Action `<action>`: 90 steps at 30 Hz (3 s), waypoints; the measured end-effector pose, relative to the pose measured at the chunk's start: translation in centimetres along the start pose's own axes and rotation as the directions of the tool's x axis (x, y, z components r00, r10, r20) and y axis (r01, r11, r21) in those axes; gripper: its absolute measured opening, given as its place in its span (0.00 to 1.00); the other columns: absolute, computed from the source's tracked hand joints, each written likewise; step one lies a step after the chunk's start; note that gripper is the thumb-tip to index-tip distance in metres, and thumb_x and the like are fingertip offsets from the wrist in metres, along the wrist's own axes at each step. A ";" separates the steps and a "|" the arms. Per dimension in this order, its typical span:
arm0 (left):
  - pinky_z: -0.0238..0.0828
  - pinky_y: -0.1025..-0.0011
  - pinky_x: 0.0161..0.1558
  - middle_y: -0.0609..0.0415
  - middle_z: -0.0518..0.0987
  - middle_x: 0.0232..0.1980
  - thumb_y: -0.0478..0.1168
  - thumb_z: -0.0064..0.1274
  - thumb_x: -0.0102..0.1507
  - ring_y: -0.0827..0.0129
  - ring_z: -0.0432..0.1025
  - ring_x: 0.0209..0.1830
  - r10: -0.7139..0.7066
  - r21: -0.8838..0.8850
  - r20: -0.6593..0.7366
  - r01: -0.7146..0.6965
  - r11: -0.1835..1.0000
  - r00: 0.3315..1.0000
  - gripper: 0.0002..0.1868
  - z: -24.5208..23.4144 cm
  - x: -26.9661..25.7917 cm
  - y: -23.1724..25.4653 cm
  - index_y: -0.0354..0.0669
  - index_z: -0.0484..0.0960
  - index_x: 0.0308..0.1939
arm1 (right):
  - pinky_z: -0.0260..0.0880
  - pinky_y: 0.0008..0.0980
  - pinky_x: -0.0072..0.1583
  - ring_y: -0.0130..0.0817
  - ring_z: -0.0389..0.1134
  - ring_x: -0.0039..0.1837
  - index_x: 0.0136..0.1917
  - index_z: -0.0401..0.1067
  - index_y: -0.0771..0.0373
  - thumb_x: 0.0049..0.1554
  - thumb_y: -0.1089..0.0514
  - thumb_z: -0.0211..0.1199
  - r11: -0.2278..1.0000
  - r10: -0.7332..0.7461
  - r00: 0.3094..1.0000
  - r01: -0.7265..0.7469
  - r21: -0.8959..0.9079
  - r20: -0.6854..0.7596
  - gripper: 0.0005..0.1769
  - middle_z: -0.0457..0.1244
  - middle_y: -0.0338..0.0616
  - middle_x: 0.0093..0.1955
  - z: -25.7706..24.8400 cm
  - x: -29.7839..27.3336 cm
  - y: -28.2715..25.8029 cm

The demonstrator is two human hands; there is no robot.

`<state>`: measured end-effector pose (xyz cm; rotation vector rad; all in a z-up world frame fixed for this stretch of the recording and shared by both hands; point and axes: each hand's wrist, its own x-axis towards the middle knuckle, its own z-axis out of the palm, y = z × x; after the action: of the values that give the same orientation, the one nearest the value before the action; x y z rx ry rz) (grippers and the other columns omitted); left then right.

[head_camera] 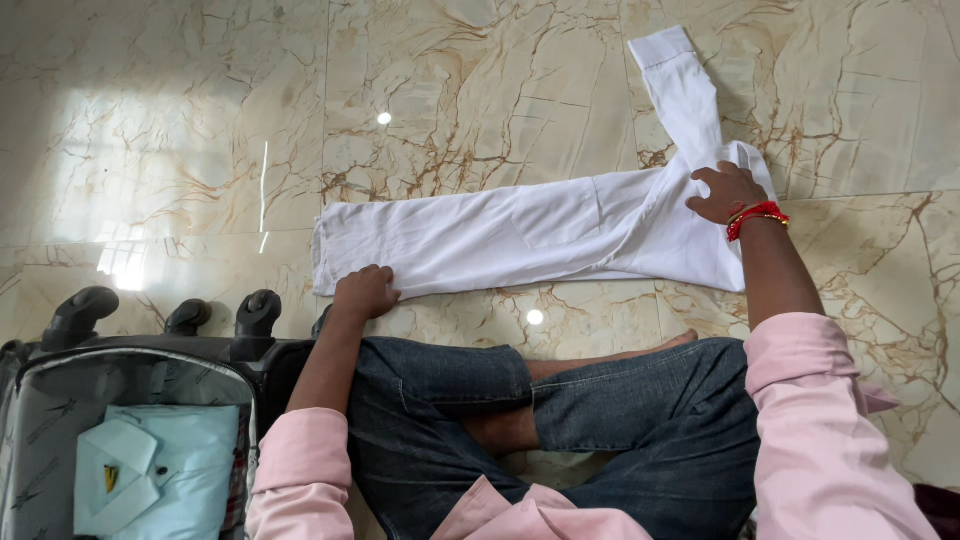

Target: The person folds a white collared shirt on a marble-patterned floor and then places it into an open suitcase next to other folded shirts.

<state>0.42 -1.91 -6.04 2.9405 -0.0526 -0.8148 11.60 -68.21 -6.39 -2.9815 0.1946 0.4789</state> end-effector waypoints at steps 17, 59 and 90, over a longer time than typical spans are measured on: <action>0.72 0.54 0.54 0.51 0.76 0.55 0.52 0.58 0.61 0.54 0.74 0.56 0.096 0.051 -0.045 -0.094 0.994 0.994 0.19 -0.3 1.0 0.9 0.49 0.78 0.51 | 0.48 0.69 0.72 0.58 0.45 0.81 0.71 0.71 0.38 0.53 0.29 0.65 0.971 0.127 0.975 -0.084 0.223 -0.182 0.35 0.53 0.56 0.76 -1.6 11.7 -1.5; 0.73 0.55 0.59 0.52 0.78 0.62 0.53 0.53 0.65 0.55 0.75 0.60 0.056 0.181 0.012 -0.058 0.982 0.998 0.22 -1.5 -0.2 1.7 0.51 0.77 0.60 | 0.68 0.43 0.68 0.39 0.67 0.68 0.49 0.82 0.60 0.55 0.43 0.69 0.540 -0.827 0.504 0.589 0.601 0.249 0.19 0.72 0.43 0.63 -15.1 -30.9 -7.5; 0.29 0.23 0.71 0.56 0.29 0.86 0.76 0.35 0.63 0.46 0.22 0.85 -0.215 -0.180 -0.055 0.203 0.963 0.975 0.52 1.3 9.0 2.6 0.60 0.39 0.82 | 0.71 0.37 0.53 0.41 0.72 0.50 0.56 0.80 0.68 0.55 0.41 0.69 0.820 0.151 0.988 -0.131 0.558 0.009 0.28 0.72 0.52 0.48 0.1 -2.3 6.8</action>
<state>7.42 -5.14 -11.52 2.8390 0.3233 -0.6940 8.46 -74.66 -6.41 -2.4063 0.4736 0.3107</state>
